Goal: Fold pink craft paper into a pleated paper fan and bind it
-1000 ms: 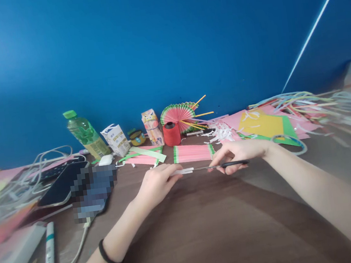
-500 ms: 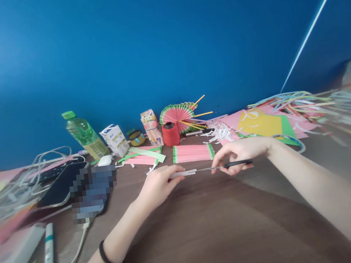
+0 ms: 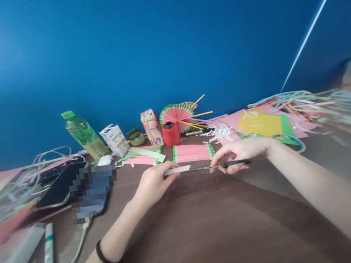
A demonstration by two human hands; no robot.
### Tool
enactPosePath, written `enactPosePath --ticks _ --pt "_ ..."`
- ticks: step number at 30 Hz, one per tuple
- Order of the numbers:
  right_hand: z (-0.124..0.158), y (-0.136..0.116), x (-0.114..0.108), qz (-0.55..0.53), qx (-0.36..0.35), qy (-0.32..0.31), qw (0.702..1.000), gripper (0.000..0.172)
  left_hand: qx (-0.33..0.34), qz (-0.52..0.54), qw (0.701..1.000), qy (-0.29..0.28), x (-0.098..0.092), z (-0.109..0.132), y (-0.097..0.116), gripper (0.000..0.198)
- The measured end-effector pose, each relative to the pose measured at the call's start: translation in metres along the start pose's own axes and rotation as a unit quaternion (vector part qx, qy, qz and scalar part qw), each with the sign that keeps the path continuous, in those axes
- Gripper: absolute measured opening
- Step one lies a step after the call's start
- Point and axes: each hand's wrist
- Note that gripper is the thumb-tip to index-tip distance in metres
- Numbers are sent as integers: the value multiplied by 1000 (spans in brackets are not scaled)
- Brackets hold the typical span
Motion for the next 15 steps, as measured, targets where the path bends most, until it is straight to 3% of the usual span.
enactPosePath --ticks 15 --pt "-5 7 1 -26 -47 26 998 44 -2 13 1000 -13 -2 1 4 17"
Point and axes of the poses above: each hand's wrist, its own z-axis away from the middle knuckle, its own x-axis out of the palm, y = z × x, and after that the axes turned 9 degrees about -y, right-handed
